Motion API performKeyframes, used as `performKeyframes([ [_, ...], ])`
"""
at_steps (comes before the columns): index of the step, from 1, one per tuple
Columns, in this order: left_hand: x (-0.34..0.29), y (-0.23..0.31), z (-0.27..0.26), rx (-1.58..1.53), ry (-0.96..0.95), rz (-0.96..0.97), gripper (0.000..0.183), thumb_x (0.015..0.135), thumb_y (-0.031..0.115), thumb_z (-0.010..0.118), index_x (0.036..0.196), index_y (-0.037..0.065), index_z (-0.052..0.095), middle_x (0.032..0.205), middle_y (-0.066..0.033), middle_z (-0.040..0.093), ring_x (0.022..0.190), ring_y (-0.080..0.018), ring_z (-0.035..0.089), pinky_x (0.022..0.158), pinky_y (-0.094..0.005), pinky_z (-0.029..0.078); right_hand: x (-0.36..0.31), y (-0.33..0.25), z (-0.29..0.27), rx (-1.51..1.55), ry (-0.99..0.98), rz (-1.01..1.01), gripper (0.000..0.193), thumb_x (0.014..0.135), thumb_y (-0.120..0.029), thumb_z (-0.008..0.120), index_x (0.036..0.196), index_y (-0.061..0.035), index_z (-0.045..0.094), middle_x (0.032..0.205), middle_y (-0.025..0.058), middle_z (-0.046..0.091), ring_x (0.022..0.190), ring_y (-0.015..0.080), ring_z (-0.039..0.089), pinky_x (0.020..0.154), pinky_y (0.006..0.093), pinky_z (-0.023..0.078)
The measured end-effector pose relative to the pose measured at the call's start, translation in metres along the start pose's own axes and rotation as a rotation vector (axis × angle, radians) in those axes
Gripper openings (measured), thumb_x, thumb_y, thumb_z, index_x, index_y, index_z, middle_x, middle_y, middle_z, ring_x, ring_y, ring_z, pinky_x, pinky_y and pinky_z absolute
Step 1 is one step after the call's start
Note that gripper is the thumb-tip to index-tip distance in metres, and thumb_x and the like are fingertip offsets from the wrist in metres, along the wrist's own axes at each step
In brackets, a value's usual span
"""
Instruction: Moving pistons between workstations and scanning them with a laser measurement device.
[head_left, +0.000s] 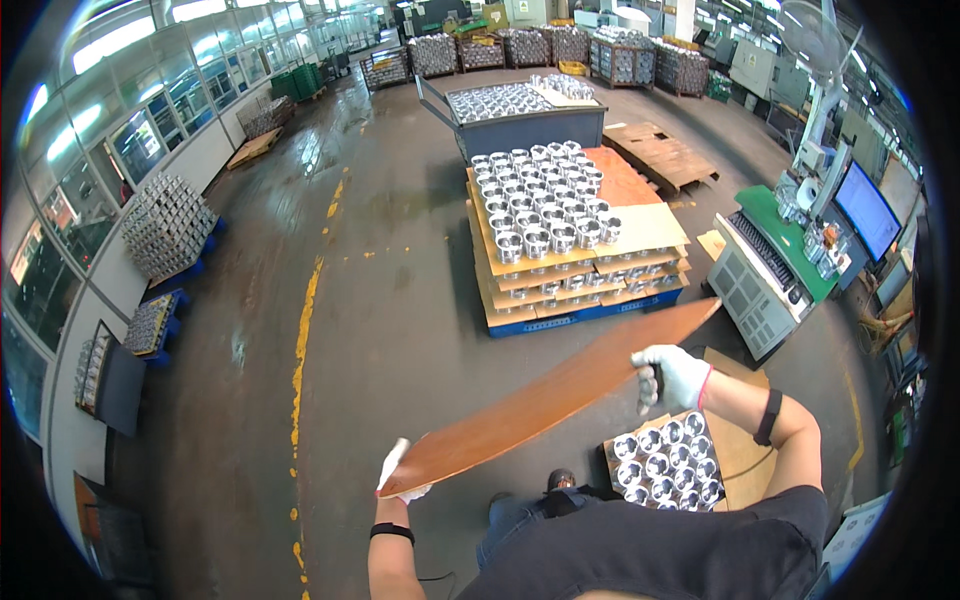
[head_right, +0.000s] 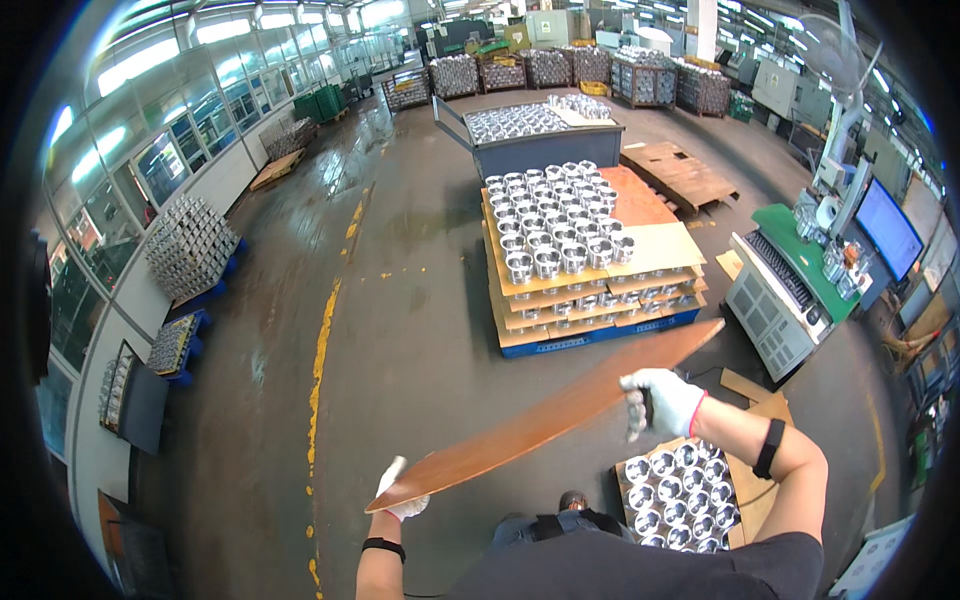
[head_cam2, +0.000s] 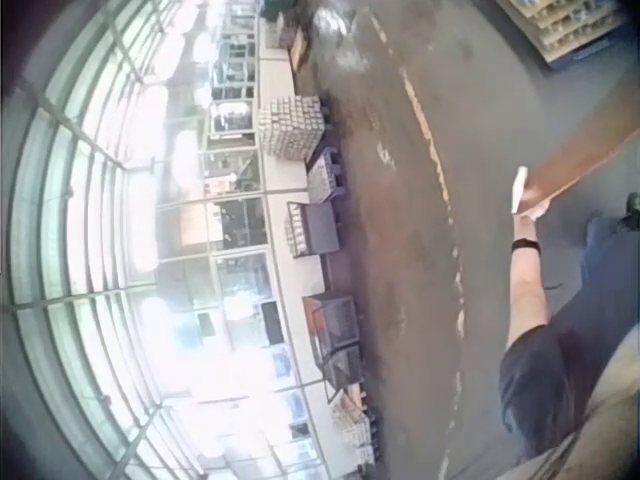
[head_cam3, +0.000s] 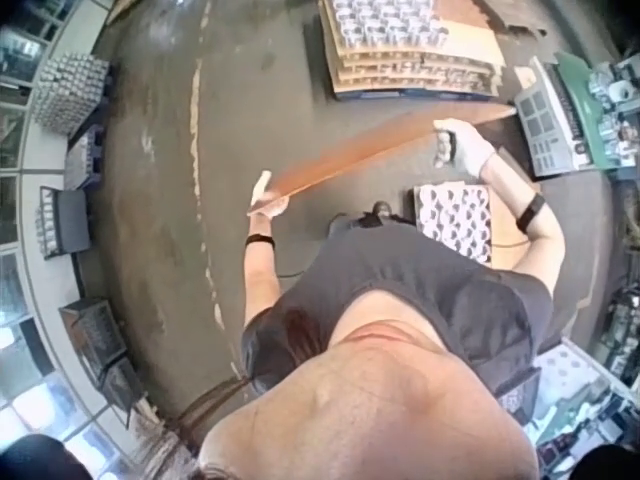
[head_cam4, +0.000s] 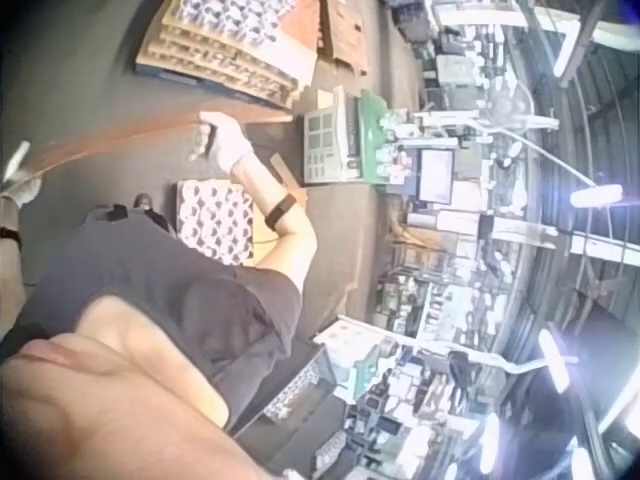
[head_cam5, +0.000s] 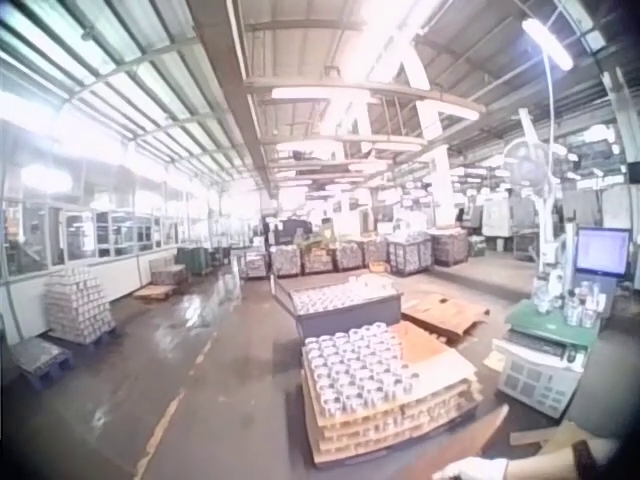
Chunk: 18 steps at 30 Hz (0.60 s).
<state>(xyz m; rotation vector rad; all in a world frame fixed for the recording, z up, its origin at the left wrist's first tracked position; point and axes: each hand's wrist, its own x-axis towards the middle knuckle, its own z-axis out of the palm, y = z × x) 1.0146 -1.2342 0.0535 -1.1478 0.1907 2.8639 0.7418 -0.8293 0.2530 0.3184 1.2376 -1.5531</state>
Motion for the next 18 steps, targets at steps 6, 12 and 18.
performKeyframes([
  [6, 0.018, -0.054, 0.017, 0.231, 0.077, 0.059, 0.028, 0.083, 0.015, 0.062, 0.109, 0.005, 0.059, 0.091, -0.0074, 0.067, 0.065, -0.0221, 0.066, 0.053, -0.0324, 0.057, 0.025, -0.048, -0.086, -0.047, 0.140, -0.177, 0.027, 0.085, -0.028, 0.056, 0.064, -0.0131, 0.045, 0.051, 0.0044, 0.043, 0.043, 0.0258, 0.046, 0.057, 0.0489, 0.050],
  [12, -0.002, -0.097, 0.136, 0.501, 0.287, 0.279, 0.055, 0.075, 0.016, 0.064, 0.126, 0.006, 0.049, 0.115, -0.0137, 0.060, 0.104, -0.0326, 0.059, 0.085, -0.0486, 0.052, 0.065, -0.032, -0.186, 0.178, 0.223, -0.149, 0.036, 0.084, -0.029, 0.055, 0.055, -0.0130, 0.041, 0.048, 0.0088, 0.043, 0.042, 0.0296, 0.045, 0.058, 0.0515, 0.048],
  [18, 0.013, -0.086, 0.175, 0.408, 0.289, 0.399, 0.059, 0.073, 0.008, 0.059, 0.130, 0.001, 0.042, 0.123, -0.0184, 0.054, 0.112, -0.0363, 0.054, 0.097, -0.0503, 0.046, 0.135, 0.008, -0.222, 0.305, 0.223, -0.037, 0.037, 0.083, -0.031, 0.056, 0.054, -0.0120, 0.042, 0.050, 0.0118, 0.043, 0.048, 0.0327, 0.045, 0.062, 0.0534, 0.049],
])
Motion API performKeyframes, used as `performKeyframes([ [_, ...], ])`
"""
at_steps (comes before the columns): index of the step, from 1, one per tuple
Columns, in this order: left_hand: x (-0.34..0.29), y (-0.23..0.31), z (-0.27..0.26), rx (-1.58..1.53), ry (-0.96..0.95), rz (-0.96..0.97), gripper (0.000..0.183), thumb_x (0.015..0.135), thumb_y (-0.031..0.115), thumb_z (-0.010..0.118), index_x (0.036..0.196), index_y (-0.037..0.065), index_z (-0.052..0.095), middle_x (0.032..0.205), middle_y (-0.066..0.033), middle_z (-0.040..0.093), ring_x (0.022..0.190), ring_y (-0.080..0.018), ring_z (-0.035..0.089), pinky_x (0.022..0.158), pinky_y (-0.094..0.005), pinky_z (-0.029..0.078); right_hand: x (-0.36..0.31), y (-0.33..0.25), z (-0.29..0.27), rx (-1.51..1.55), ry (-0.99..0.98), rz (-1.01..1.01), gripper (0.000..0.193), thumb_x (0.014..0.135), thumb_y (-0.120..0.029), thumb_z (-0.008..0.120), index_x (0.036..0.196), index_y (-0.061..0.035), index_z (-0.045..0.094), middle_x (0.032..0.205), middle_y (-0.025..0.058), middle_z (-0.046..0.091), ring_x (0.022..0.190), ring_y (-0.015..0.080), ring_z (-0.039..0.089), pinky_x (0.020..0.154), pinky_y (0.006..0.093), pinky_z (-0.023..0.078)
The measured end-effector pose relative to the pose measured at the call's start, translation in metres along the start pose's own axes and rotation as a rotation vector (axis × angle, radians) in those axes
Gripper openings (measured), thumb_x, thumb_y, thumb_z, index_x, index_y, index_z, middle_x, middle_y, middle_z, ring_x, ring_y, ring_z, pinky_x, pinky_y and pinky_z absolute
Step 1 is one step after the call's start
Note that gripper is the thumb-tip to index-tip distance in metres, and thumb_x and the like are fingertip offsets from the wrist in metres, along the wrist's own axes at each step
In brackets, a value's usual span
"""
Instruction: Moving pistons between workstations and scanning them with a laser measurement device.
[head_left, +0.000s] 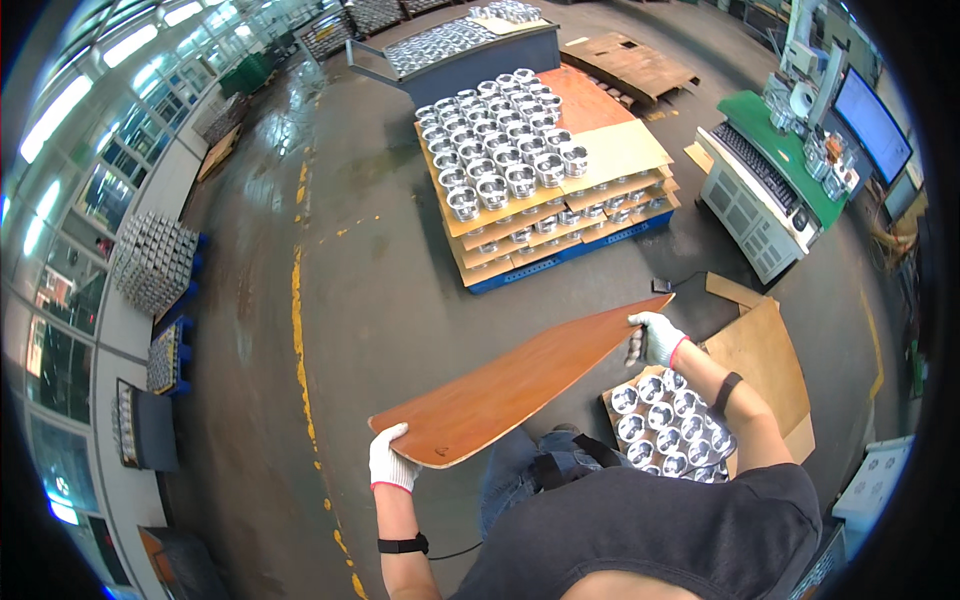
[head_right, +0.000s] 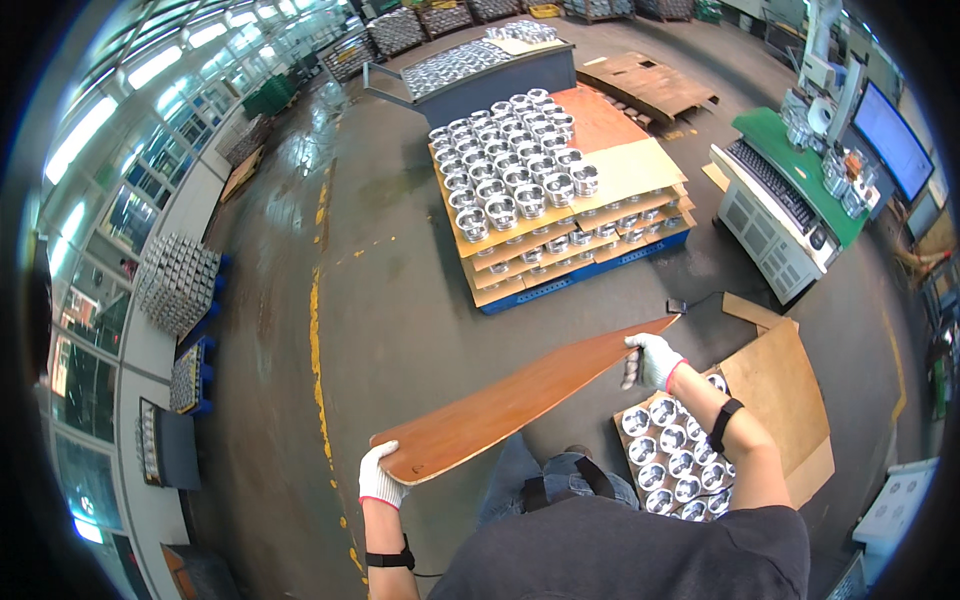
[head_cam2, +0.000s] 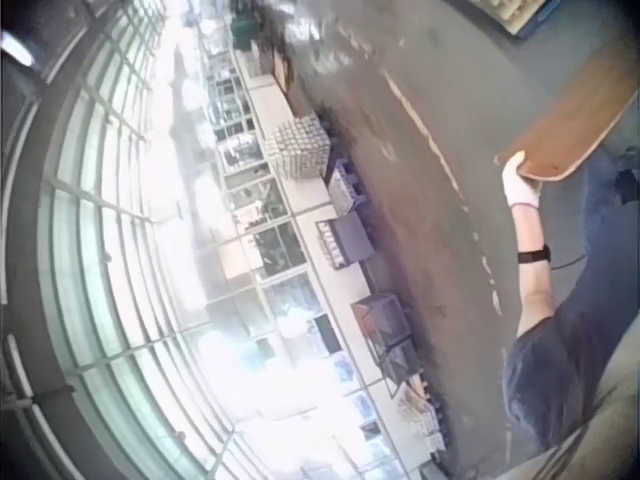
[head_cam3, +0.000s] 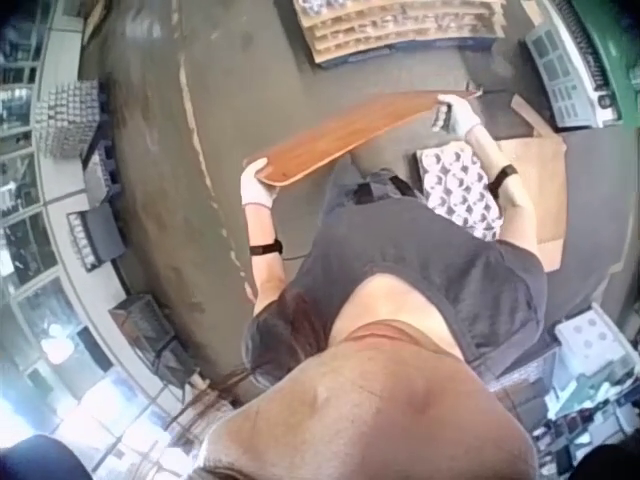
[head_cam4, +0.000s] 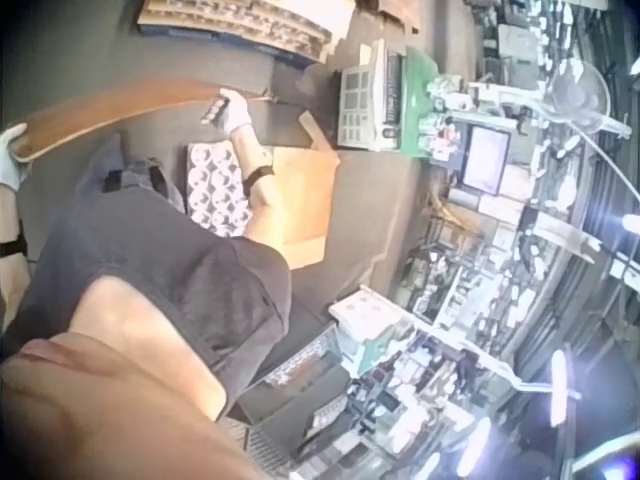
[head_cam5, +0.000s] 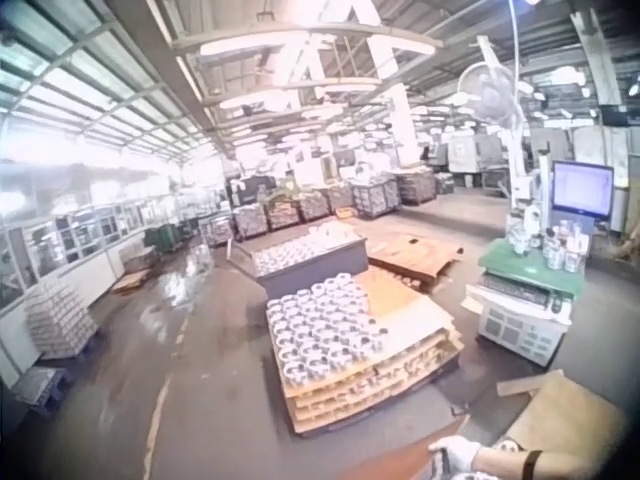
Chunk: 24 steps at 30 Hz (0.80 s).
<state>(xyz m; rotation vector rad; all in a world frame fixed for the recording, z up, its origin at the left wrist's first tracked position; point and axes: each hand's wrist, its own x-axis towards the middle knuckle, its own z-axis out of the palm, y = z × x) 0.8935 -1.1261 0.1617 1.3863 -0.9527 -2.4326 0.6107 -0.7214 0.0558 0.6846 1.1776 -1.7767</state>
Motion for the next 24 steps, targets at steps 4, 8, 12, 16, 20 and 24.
performKeyframes([
  [4, 0.043, 0.003, 0.009, 0.001, 0.006, 0.031, 0.057, 0.074, 0.004, 0.059, 0.129, 0.002, 0.045, 0.122, -0.0173, 0.056, 0.112, -0.0335, 0.055, 0.095, -0.0472, 0.048, 0.064, 0.016, -0.006, 0.137, -0.020, 0.108, 0.034, 0.085, -0.031, 0.057, 0.064, -0.0069, 0.045, 0.054, 0.0141, 0.046, 0.050, 0.0339, 0.049, 0.061, 0.0530, 0.048],
  [8, 0.094, 0.006, 0.043, 0.023, 0.036, -0.043, 0.055, 0.074, 0.002, 0.060, 0.127, 0.001, 0.046, 0.121, -0.0160, 0.057, 0.109, -0.0337, 0.057, 0.094, -0.0446, 0.049, 0.146, 0.046, -0.032, 0.101, 0.104, 0.118, 0.037, 0.089, -0.035, 0.054, 0.099, 0.0003, 0.050, 0.074, 0.0192, 0.061, 0.073, 0.0380, 0.062, 0.072, 0.0547, 0.049],
  [12, 0.155, -0.015, 0.100, 0.103, 0.031, -0.091, 0.046, 0.075, -0.002, 0.062, 0.120, -0.004, 0.051, 0.109, -0.0149, 0.062, 0.093, -0.0310, 0.065, 0.076, -0.0419, 0.057, 0.159, 0.040, 0.055, 0.273, -0.045, 0.342, 0.047, 0.090, -0.035, 0.058, 0.129, -0.0099, 0.051, 0.127, 0.0120, 0.059, 0.118, 0.0315, 0.054, 0.100, 0.0532, 0.040],
  [16, 0.253, -0.082, 0.133, 0.187, 0.148, -0.080, 0.027, 0.074, -0.006, 0.065, 0.100, -0.006, 0.059, 0.087, -0.0171, 0.066, 0.059, -0.0283, 0.065, 0.040, -0.0344, 0.053, 0.177, 0.048, 0.085, 0.271, 0.037, 0.412, 0.045, 0.087, -0.030, 0.064, 0.126, -0.0094, 0.053, 0.122, 0.0119, 0.061, 0.113, 0.0317, 0.056, 0.093, 0.0524, 0.046],
  [20, 0.328, -0.125, 0.155, 0.187, 0.237, -0.112, 0.018, 0.077, -0.007, 0.064, 0.090, -0.002, 0.053, 0.082, -0.0153, 0.063, 0.059, -0.0276, 0.064, 0.040, -0.0365, 0.053, 0.234, 0.081, 0.056, 0.465, 0.121, 0.568, 0.039, 0.091, -0.039, 0.058, 0.113, -0.0067, 0.055, 0.097, 0.0148, 0.064, 0.089, 0.0360, 0.062, 0.076, 0.0498, 0.051],
  [24, 0.394, -0.111, 0.135, 0.174, 0.211, -0.175, 0.017, 0.081, 0.004, 0.062, 0.095, -0.002, 0.056, 0.071, -0.0115, 0.057, 0.049, -0.0250, 0.057, 0.040, -0.0386, 0.052, 0.265, 0.066, 0.120, 0.468, 0.237, 0.501, 0.033, 0.095, -0.040, 0.053, 0.105, -0.0078, 0.053, 0.085, 0.0098, 0.057, 0.076, 0.0262, 0.055, 0.077, 0.0458, 0.049],
])
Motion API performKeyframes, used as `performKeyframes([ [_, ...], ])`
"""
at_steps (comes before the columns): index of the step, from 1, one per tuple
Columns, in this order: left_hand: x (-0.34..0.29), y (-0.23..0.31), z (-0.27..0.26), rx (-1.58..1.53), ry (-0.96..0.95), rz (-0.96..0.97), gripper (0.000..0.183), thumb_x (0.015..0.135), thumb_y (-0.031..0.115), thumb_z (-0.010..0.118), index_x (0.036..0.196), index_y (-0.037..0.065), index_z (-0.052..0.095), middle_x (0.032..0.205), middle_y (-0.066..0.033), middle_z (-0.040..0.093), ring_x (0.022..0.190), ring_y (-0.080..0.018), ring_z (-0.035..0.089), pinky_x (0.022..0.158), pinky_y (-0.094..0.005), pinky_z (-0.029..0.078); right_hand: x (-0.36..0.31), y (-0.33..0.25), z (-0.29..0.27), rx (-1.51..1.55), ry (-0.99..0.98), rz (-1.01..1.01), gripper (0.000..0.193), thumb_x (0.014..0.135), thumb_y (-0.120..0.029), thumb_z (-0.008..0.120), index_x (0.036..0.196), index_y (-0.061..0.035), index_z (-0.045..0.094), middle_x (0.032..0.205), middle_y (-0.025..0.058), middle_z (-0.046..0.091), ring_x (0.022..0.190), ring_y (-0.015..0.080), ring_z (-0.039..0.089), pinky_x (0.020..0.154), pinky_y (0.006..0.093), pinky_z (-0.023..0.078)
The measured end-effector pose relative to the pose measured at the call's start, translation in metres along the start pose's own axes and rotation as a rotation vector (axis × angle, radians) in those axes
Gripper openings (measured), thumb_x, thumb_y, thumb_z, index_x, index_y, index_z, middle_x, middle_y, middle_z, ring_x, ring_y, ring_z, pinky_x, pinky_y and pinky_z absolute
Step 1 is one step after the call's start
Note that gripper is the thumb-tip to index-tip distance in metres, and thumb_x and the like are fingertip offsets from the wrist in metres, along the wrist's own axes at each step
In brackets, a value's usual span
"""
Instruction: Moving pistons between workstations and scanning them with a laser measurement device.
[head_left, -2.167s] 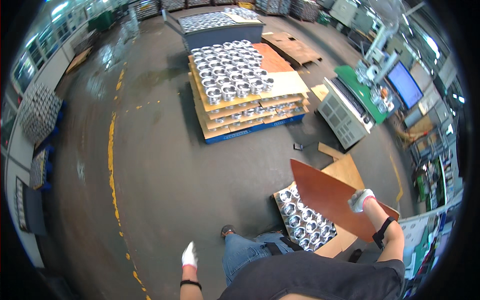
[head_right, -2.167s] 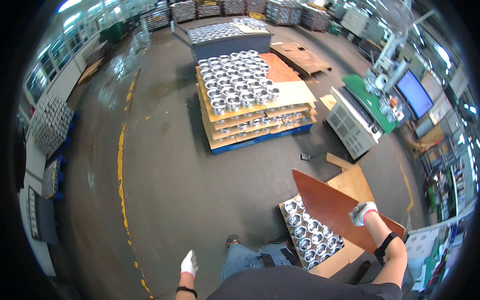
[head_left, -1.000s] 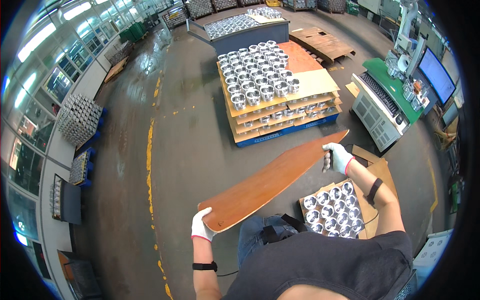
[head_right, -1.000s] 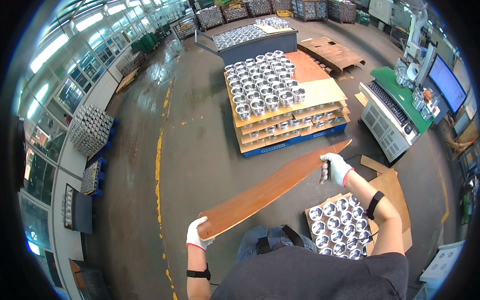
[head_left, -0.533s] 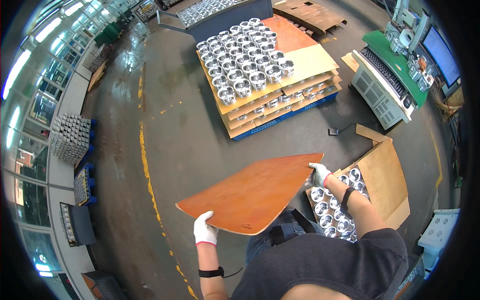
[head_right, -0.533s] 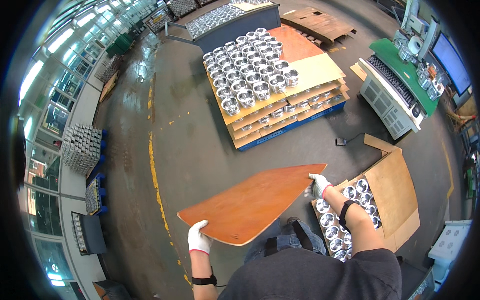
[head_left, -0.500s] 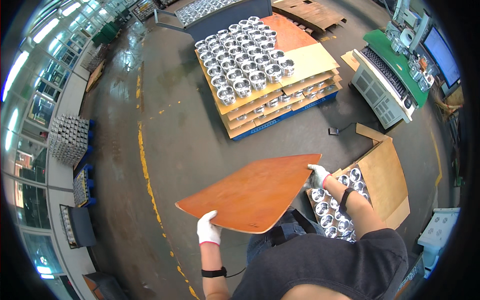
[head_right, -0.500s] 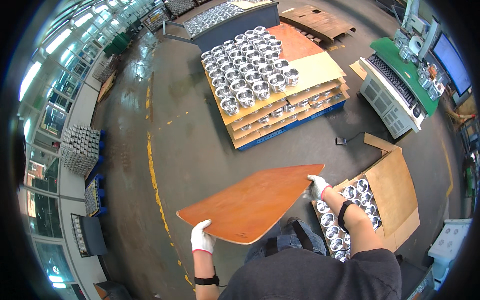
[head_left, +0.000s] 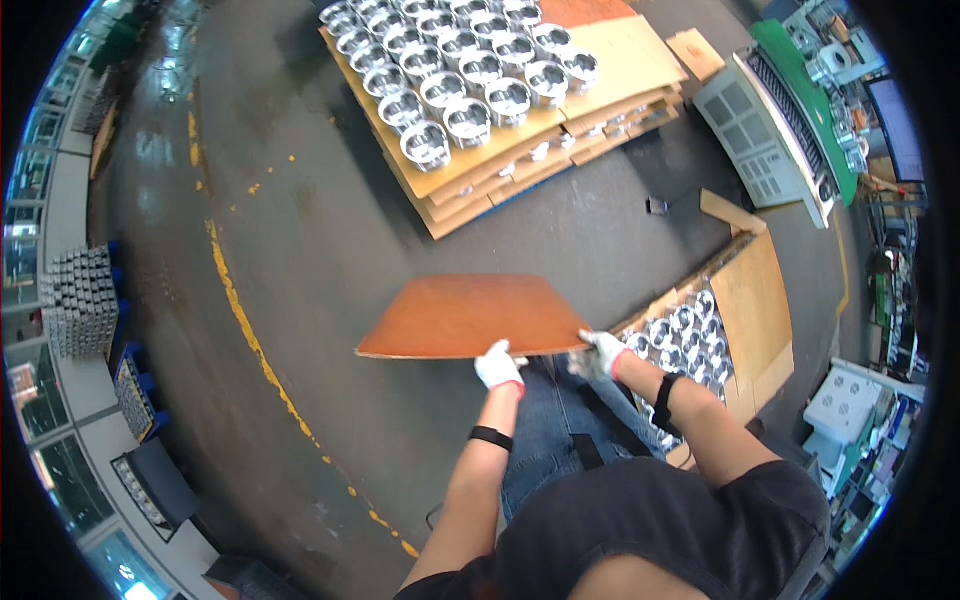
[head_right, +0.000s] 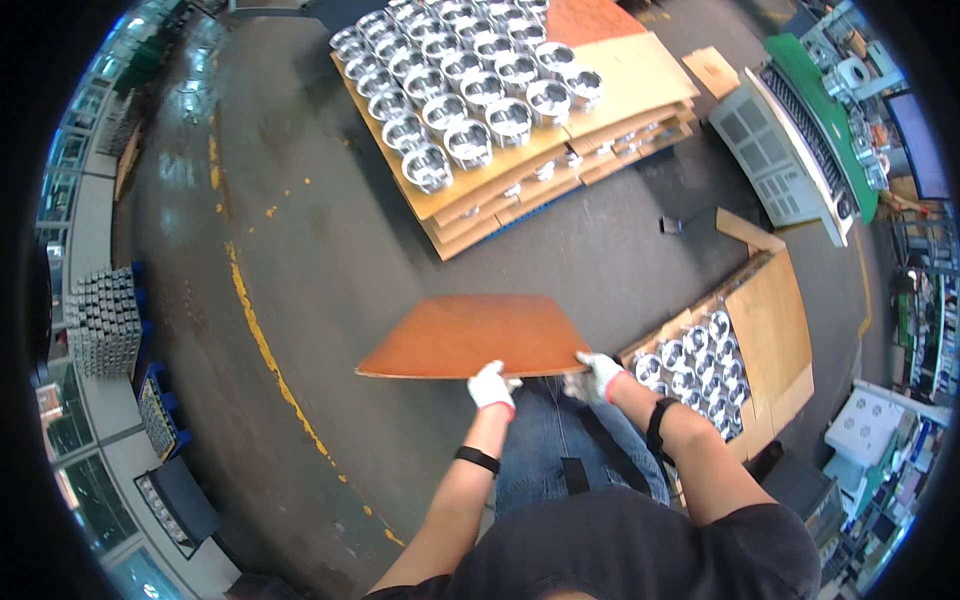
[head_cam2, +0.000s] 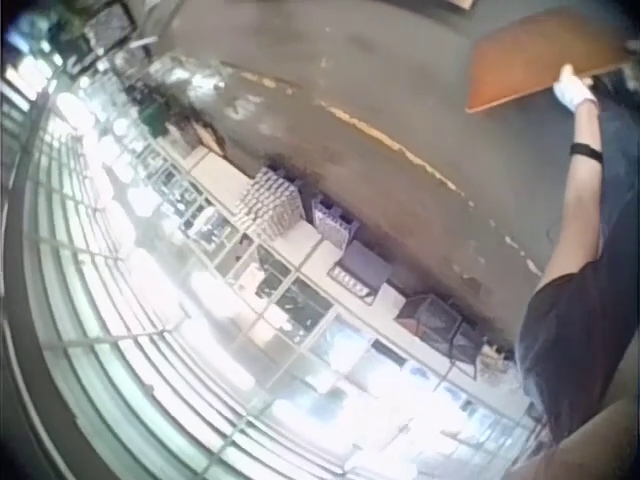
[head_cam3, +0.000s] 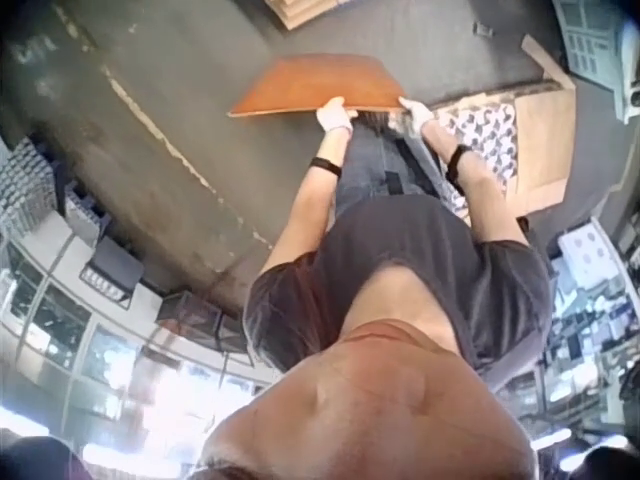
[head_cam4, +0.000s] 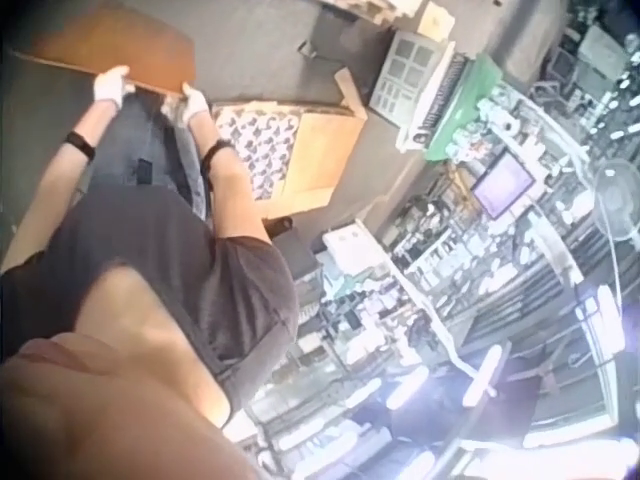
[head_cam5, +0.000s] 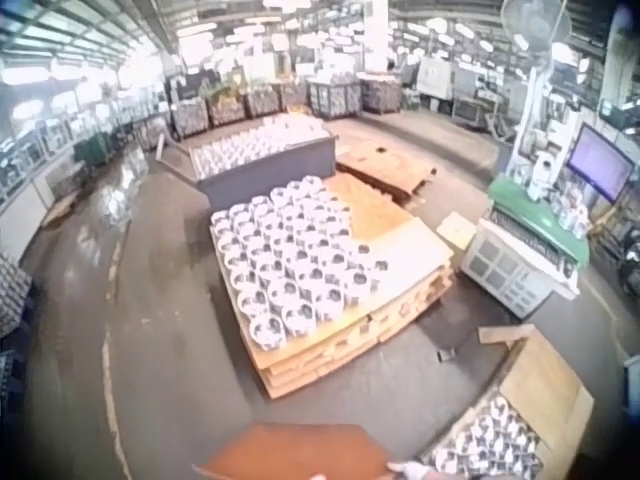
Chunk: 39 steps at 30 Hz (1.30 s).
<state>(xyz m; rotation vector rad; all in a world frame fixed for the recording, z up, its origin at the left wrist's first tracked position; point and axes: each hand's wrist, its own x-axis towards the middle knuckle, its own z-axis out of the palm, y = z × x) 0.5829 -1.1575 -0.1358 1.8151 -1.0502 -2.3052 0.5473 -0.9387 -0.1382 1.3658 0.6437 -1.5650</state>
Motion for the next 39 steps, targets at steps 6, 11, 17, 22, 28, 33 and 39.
performKeyframes([
  [6, 0.049, 0.104, -0.043, 0.231, -0.261, -0.317, 0.058, 0.088, 0.027, 0.059, 0.132, -0.004, 0.037, 0.110, -0.0341, 0.056, 0.093, -0.0454, 0.061, 0.071, -0.0490, 0.056, -0.007, -0.027, 0.072, -0.205, -0.112, -0.126, 0.033, 0.093, -0.036, 0.054, 0.105, -0.0051, 0.054, 0.075, 0.0099, 0.058, 0.067, 0.0234, 0.058, 0.060, 0.0406, 0.049],
  [11, 0.081, 0.176, -0.114, -0.006, -0.047, -0.283, 0.047, 0.092, 0.038, 0.051, 0.121, 0.002, 0.054, 0.123, -0.0143, 0.058, 0.114, -0.0308, 0.056, 0.092, -0.0452, 0.049, 0.006, -0.053, 0.072, -0.038, 0.063, -0.261, 0.034, 0.089, -0.042, 0.056, 0.098, -0.0094, 0.057, 0.072, 0.0065, 0.052, 0.062, 0.0230, 0.051, 0.060, 0.0417, 0.045],
  [17, 0.124, 0.191, -0.161, 0.126, 0.207, -0.413, 0.040, 0.077, 0.038, 0.074, 0.100, 0.007, 0.061, 0.092, -0.0029, 0.069, 0.079, -0.0190, 0.067, 0.066, -0.0308, 0.057, 0.004, -0.076, 0.051, -0.188, 0.180, -0.335, 0.033, 0.091, -0.036, 0.052, 0.092, -0.0044, 0.060, 0.060, 0.0081, 0.052, 0.044, 0.0194, 0.049, 0.039, 0.0403, 0.046],
  [22, 0.149, 0.186, -0.185, 0.347, 0.164, -0.606, 0.016, 0.085, 0.023, 0.069, 0.094, 0.011, 0.064, 0.087, 0.0013, 0.070, 0.071, -0.0159, 0.067, 0.058, -0.0285, 0.055, 0.002, -0.072, 0.037, -0.290, 0.161, -0.465, 0.032, 0.092, -0.033, 0.053, 0.083, -0.0044, 0.063, 0.058, 0.0077, 0.053, 0.041, 0.0206, 0.047, 0.040, 0.0385, 0.044],
  [28, 0.089, 0.161, -0.145, 0.409, 0.012, -0.466, 0.016, 0.090, 0.022, 0.063, 0.099, 0.010, 0.062, 0.088, -0.0025, 0.068, 0.068, -0.0175, 0.062, 0.051, -0.0285, 0.049, -0.016, -0.078, -0.032, 0.074, 0.132, -0.323, 0.050, 0.090, -0.026, 0.058, 0.128, 0.0034, 0.042, 0.100, 0.0261, 0.056, 0.072, 0.0332, 0.056, 0.053, 0.0488, 0.044],
  [33, 0.022, 0.142, -0.027, 0.466, -0.168, -0.390, 0.019, 0.087, 0.017, 0.062, 0.101, 0.005, 0.060, 0.089, -0.0102, 0.068, 0.066, -0.0248, 0.063, 0.049, -0.0308, 0.048, -0.101, -0.086, -0.120, -0.007, 0.293, -0.432, 0.043, 0.086, -0.032, 0.062, 0.120, -0.0091, 0.050, 0.101, 0.0141, 0.055, 0.076, 0.0268, 0.050, 0.079, 0.0534, 0.048],
  [39, -0.062, 0.118, 0.051, 0.488, -0.374, -0.355, 0.019, 0.087, 0.014, 0.060, 0.098, -0.001, 0.058, 0.079, -0.0160, 0.066, 0.059, -0.0267, 0.065, 0.044, -0.0315, 0.050, -0.231, -0.069, -0.181, 0.060, 0.223, -0.636, 0.021, 0.089, -0.029, 0.054, 0.099, -0.0117, 0.058, 0.076, 0.0038, 0.056, 0.062, 0.0169, 0.052, 0.073, 0.0472, 0.047],
])
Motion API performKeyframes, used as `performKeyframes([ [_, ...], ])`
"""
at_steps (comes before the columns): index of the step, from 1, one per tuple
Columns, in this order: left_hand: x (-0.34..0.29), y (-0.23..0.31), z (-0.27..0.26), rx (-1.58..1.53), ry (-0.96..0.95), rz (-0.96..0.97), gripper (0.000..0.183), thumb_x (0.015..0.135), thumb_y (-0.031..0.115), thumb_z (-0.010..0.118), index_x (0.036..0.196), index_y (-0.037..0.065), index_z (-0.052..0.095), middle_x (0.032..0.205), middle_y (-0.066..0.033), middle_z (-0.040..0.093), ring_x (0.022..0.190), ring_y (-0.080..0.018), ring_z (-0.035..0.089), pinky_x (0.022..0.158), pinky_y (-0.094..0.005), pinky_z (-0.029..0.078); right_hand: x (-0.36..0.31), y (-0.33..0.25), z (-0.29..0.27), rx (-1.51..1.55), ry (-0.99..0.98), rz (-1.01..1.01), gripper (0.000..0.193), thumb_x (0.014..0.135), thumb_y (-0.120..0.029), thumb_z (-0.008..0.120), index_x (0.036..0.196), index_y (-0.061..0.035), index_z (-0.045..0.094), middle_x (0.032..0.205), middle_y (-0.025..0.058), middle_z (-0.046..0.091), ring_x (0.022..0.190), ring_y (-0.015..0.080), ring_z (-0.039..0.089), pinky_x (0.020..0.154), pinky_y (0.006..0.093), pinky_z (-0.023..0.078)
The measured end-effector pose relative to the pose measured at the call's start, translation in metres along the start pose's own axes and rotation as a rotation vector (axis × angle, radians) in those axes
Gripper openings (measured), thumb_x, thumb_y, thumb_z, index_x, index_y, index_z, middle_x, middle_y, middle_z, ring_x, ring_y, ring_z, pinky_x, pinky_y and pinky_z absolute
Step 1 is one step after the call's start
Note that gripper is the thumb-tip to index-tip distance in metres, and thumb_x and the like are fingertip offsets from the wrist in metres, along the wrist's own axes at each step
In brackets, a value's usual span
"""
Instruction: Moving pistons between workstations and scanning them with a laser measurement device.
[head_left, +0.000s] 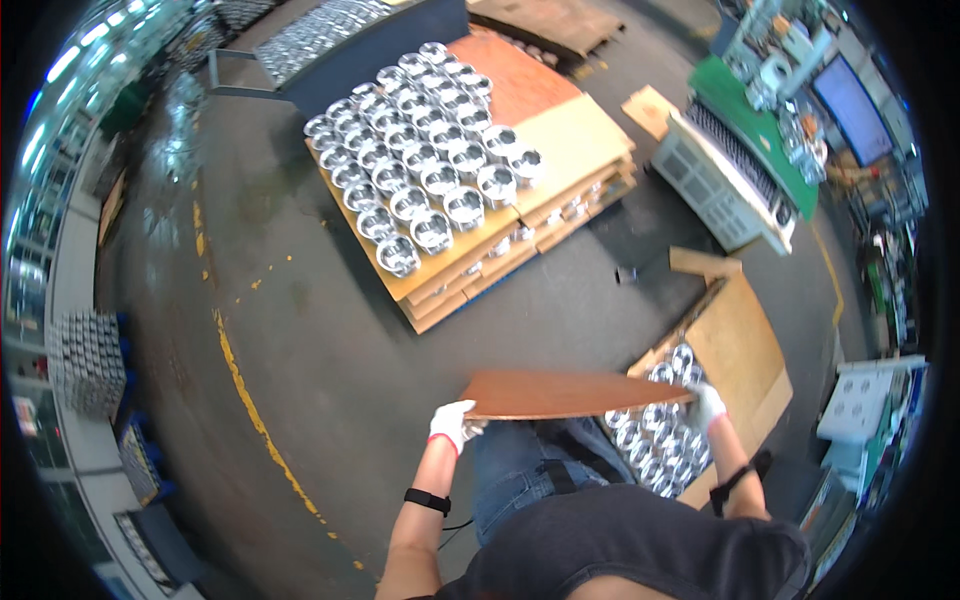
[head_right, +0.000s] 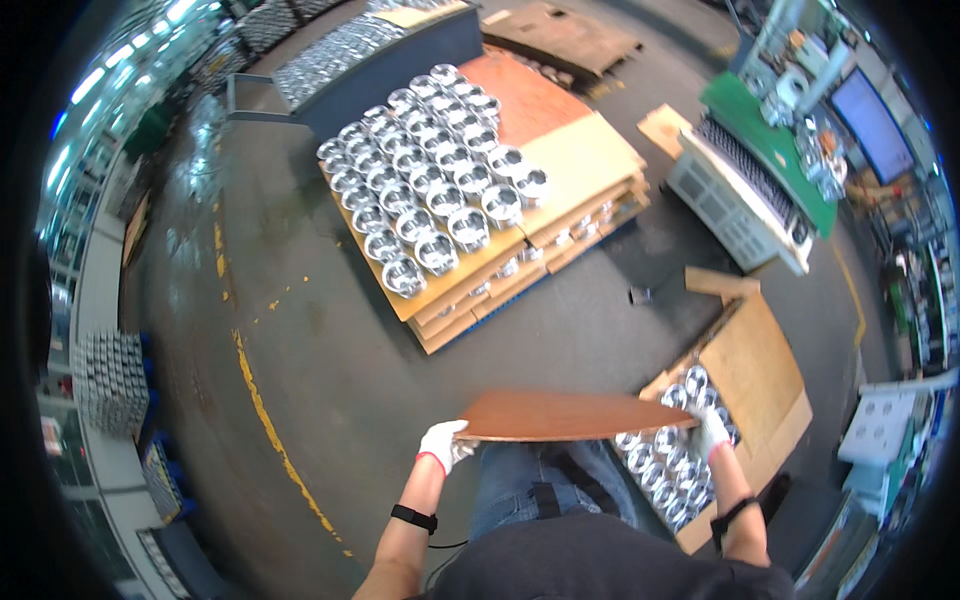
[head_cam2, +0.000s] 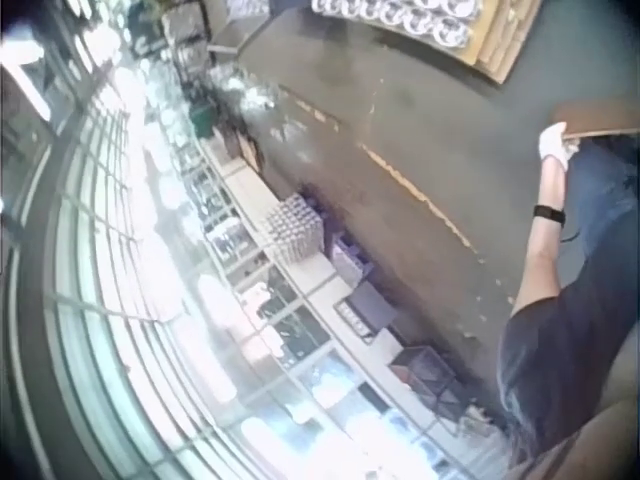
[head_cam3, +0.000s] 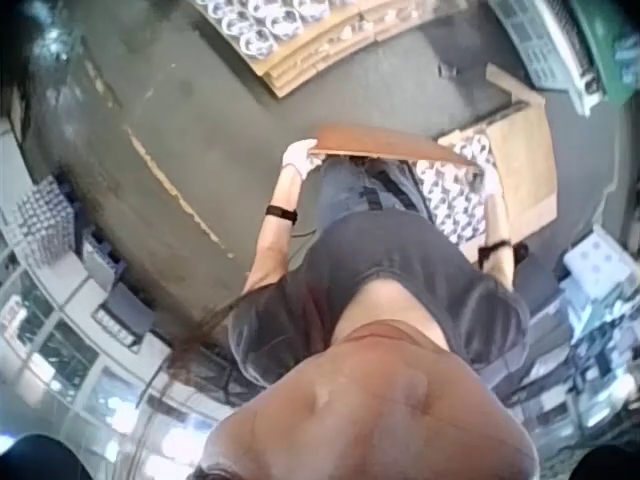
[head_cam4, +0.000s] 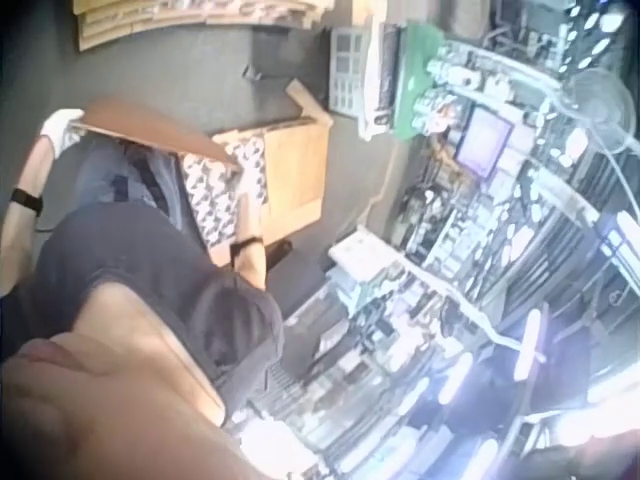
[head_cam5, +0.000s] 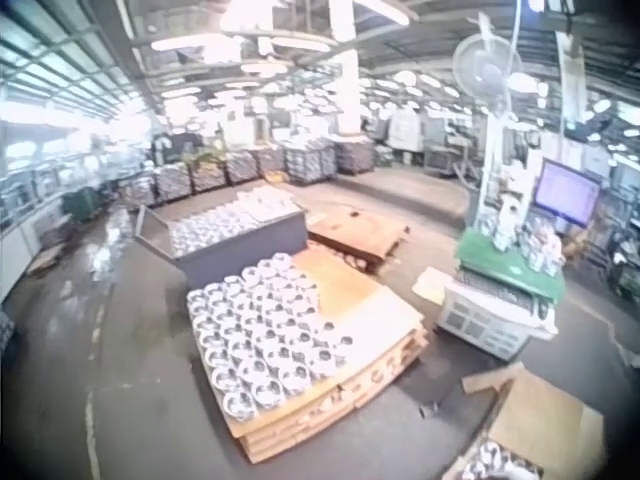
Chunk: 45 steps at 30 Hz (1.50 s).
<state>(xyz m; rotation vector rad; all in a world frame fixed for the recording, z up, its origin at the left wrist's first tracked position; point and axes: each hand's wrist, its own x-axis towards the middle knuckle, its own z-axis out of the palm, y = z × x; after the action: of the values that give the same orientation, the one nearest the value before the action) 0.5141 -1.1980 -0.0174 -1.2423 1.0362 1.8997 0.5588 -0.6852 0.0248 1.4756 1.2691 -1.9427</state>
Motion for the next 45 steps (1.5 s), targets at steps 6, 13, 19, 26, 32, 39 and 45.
performKeyframes([
  [6, -0.048, 0.004, 0.125, 0.148, -0.166, 0.154, 0.026, 0.084, 0.010, 0.063, 0.102, -0.008, 0.060, 0.084, -0.0200, 0.066, 0.064, -0.0297, 0.066, 0.041, -0.0327, 0.047, -0.085, -0.009, -0.106, 0.112, 0.136, -0.145, 0.040, 0.084, -0.038, 0.053, 0.109, -0.0066, 0.057, 0.102, 0.0133, 0.063, 0.086, 0.0311, 0.061, 0.080, 0.0516, 0.049],
  [13, -0.122, 0.048, 0.231, 0.281, -0.417, 0.470, 0.019, 0.082, 0.016, 0.065, 0.088, -0.001, 0.065, 0.074, -0.0136, 0.063, 0.050, -0.0218, 0.059, 0.043, -0.0319, 0.050, -0.147, -0.036, -0.142, 0.352, 0.196, -0.555, 0.034, 0.083, -0.036, 0.057, 0.100, -0.0077, 0.062, 0.083, 0.0091, 0.068, 0.065, 0.0223, 0.066, 0.055, 0.0375, 0.055],
  [19, -0.171, 0.084, 0.240, 0.255, -0.475, 0.619, 0.031, 0.083, 0.018, 0.065, 0.101, -0.006, 0.062, 0.083, -0.0124, 0.066, 0.060, -0.0187, 0.062, 0.046, -0.0293, 0.051, -0.185, -0.089, -0.106, 0.460, 0.042, -0.842, 0.031, 0.088, -0.027, 0.059, 0.107, -0.0022, 0.060, 0.107, 0.0115, 0.066, 0.094, 0.0213, 0.064, 0.078, 0.0369, 0.053],
  [26, -0.221, 0.154, 0.200, -0.015, -0.502, 0.864, 0.036, 0.084, 0.015, 0.065, 0.109, -0.009, 0.059, 0.094, -0.0112, 0.067, 0.076, -0.0156, 0.065, 0.066, -0.0269, 0.053, -0.197, -0.174, -0.003, 0.421, 0.001, -0.948, 0.028, 0.088, -0.026, 0.064, 0.105, -0.0050, 0.063, 0.107, 0.0071, 0.065, 0.097, 0.0188, 0.063, 0.086, 0.0348, 0.050],
  [32, -0.203, 0.237, 0.142, -0.228, -0.441, 0.921, 0.038, 0.083, 0.009, 0.063, 0.116, -0.009, 0.058, 0.108, -0.0139, 0.065, 0.098, -0.0190, 0.062, 0.091, -0.0301, 0.046, -0.159, -0.254, 0.156, 0.293, -0.230, -1.020, 0.030, 0.088, -0.024, 0.062, 0.108, -0.0020, 0.063, 0.108, 0.0087, 0.065, 0.099, 0.0208, 0.062, 0.090, 0.0370, 0.049],
  [39, -0.172, 0.349, 0.074, -0.414, -0.163, 0.985, 0.035, 0.081, 0.005, 0.062, 0.112, -0.011, 0.058, 0.106, -0.0156, 0.065, 0.097, -0.0224, 0.063, 0.089, -0.0308, 0.048, -0.109, -0.318, 0.373, 0.211, -0.440, -0.893, 0.027, 0.086, -0.020, 0.061, 0.106, -0.0021, 0.063, 0.108, 0.0088, 0.065, 0.101, 0.0225, 0.061, 0.092, 0.0363, 0.048],
  [45, -0.137, 0.423, 0.037, -0.416, -0.107, 0.953, 0.036, 0.083, 0.007, 0.061, 0.114, -0.011, 0.055, 0.104, -0.0162, 0.064, 0.095, -0.0226, 0.064, 0.084, -0.0331, 0.051, -0.044, -0.367, 0.495, 0.132, -0.491, -0.746, 0.024, 0.079, -0.015, 0.066, 0.101, -0.0058, 0.063, 0.098, 0.0065, 0.066, 0.093, 0.0203, 0.062, 0.088, 0.0350, 0.049],
])
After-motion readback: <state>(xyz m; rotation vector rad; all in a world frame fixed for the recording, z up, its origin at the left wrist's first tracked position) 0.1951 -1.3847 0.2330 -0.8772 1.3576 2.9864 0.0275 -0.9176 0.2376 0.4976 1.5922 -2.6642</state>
